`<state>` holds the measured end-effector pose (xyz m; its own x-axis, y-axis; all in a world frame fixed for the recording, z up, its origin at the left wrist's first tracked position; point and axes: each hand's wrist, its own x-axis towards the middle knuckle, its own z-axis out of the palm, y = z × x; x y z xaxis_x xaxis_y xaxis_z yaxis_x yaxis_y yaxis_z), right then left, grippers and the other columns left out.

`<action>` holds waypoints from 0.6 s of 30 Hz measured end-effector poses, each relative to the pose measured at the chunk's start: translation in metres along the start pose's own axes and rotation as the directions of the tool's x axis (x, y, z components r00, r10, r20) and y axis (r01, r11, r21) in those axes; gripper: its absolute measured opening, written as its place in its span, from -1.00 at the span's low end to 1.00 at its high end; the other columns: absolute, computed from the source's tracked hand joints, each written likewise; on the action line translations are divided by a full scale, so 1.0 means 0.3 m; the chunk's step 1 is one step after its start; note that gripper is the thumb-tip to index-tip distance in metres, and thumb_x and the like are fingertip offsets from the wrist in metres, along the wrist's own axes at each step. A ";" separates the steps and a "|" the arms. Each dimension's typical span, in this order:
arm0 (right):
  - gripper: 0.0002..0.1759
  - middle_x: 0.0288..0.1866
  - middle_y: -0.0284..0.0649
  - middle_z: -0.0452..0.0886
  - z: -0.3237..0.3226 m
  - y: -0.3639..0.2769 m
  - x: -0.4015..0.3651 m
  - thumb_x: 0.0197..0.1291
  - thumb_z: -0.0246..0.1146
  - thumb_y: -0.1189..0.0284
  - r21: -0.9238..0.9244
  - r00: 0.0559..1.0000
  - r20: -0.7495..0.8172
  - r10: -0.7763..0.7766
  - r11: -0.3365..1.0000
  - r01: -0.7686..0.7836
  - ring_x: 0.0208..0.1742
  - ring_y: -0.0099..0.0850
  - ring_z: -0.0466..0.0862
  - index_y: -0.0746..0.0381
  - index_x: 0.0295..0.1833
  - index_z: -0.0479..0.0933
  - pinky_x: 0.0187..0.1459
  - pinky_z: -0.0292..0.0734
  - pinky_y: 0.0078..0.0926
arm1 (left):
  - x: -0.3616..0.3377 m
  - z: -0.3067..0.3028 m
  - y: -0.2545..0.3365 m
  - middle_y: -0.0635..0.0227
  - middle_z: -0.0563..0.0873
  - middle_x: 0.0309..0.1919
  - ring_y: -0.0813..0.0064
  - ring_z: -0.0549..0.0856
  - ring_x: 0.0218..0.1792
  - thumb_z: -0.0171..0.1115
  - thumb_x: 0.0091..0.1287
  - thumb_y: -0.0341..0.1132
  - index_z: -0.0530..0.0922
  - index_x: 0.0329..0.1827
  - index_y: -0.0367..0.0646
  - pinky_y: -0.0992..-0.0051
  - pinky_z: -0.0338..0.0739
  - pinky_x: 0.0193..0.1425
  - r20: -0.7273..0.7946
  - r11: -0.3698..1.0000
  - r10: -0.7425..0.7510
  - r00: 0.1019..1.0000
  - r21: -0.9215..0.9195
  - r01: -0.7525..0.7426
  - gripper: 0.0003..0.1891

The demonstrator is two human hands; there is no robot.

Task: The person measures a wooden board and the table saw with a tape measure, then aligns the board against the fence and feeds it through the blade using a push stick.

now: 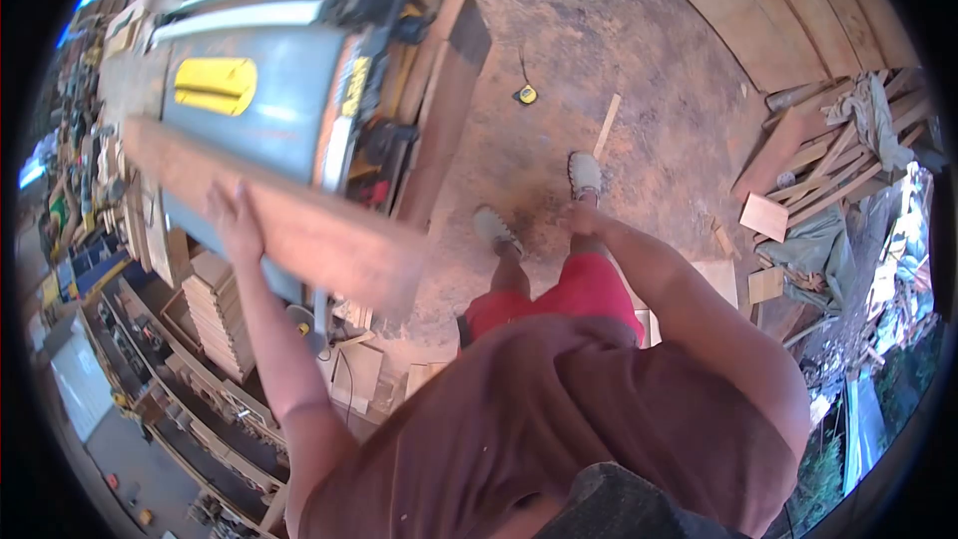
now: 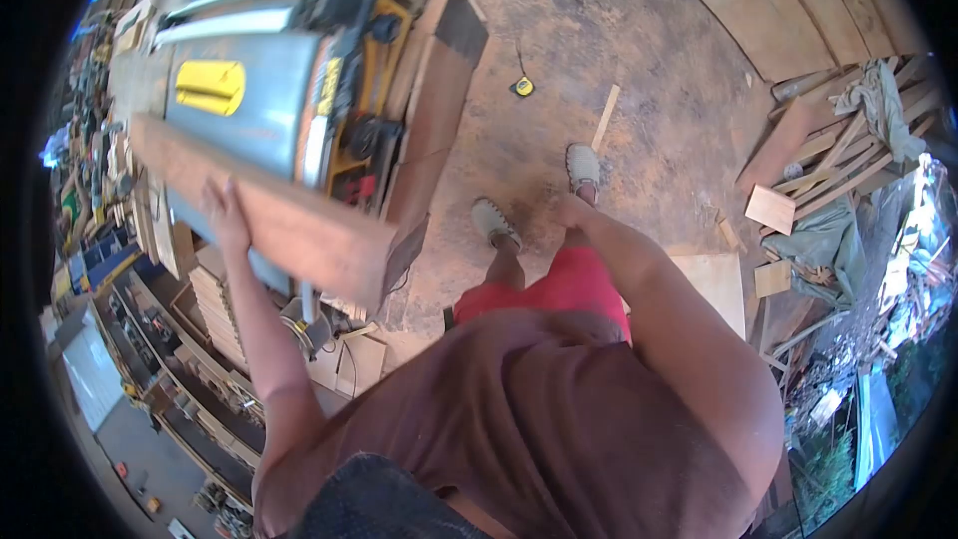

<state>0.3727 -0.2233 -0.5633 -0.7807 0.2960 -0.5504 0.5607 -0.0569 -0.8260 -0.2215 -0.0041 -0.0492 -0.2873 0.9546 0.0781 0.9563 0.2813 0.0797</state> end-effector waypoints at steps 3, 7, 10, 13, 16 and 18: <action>-0.52 0.30 0.00 0.49 -0.159 -0.035 -0.019 0.39 0.10 0.29 -0.103 0.975 -0.192 0.109 0.986 -0.130 0.22 -0.08 0.53 0.28 0.34 0.43 0.27 0.42 -0.24 | -0.026 -0.037 -0.007 0.04 0.04 0.59 0.16 -0.01 0.60 -0.13 0.55 0.06 0.08 0.58 -0.25 0.26 -0.18 0.64 0.075 0.986 -0.050 0.996 -0.155 0.061 -0.30; -0.50 0.38 0.03 0.43 -0.419 -0.025 0.156 0.37 0.07 0.28 -0.295 0.847 -0.460 0.265 0.854 -0.428 0.36 -0.05 0.43 0.21 0.37 0.41 0.36 0.32 -0.09 | -0.056 -0.082 0.021 0.15 0.02 0.60 0.25 0.04 0.59 -0.24 0.60 -0.04 -0.01 0.60 -0.28 0.36 -0.11 0.62 0.130 0.907 -0.080 0.988 -0.401 0.126 -0.35; -0.49 0.39 0.05 0.42 -0.596 0.174 0.443 0.33 0.06 0.29 -0.309 0.768 -0.474 0.431 0.735 -0.604 0.48 0.02 0.30 0.14 0.38 0.39 0.39 0.26 0.09 | -0.075 -0.107 0.044 0.18 0.02 0.60 0.31 0.06 0.58 -0.27 0.59 -0.01 -0.06 0.61 -0.24 0.33 -0.10 0.62 0.185 0.866 -0.035 0.982 -0.486 0.122 -0.33; -0.55 0.29 0.01 0.49 -0.788 0.133 0.544 0.36 0.02 0.31 -0.292 0.706 -0.631 0.322 0.744 -0.601 0.30 0.05 0.47 0.08 0.34 0.40 0.29 0.36 0.12 | -0.121 -0.285 -0.383 0.20 0.08 0.59 0.35 0.06 0.57 -0.25 0.58 0.00 -0.02 0.61 -0.21 0.32 -0.10 0.62 0.256 0.982 -0.035 0.966 -0.170 0.080 -0.34; -0.51 0.44 -0.08 0.34 -0.872 0.261 0.803 0.39 -0.03 0.32 -0.277 0.678 -0.618 0.399 0.697 -0.662 0.44 0.01 0.34 -0.08 0.43 0.32 0.30 0.34 0.20 | -0.133 -0.361 -0.371 0.20 0.12 0.57 0.35 0.09 0.56 -0.24 0.58 0.00 -0.01 0.61 -0.21 0.31 -0.06 0.60 0.249 0.972 -0.201 0.948 -0.071 0.225 -0.34; -0.50 0.48 -0.11 0.27 -0.821 0.424 0.938 0.41 -0.06 0.33 -0.358 0.669 -0.689 0.279 0.672 -0.649 0.49 0.01 0.28 -0.13 0.44 0.31 0.31 0.32 0.23 | -0.117 -0.380 -0.232 0.20 0.14 0.55 0.35 0.12 0.55 -0.24 0.58 -0.01 -0.01 0.60 -0.20 0.31 -0.03 0.59 0.227 0.952 -0.255 0.940 -0.111 0.285 -0.35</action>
<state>0.2923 0.0877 -0.7934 -0.1754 0.8391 -0.5148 0.9818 0.1106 -0.1543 -0.2840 -0.0684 0.0557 -0.5013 0.8480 -0.1723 0.8229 0.5287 0.2081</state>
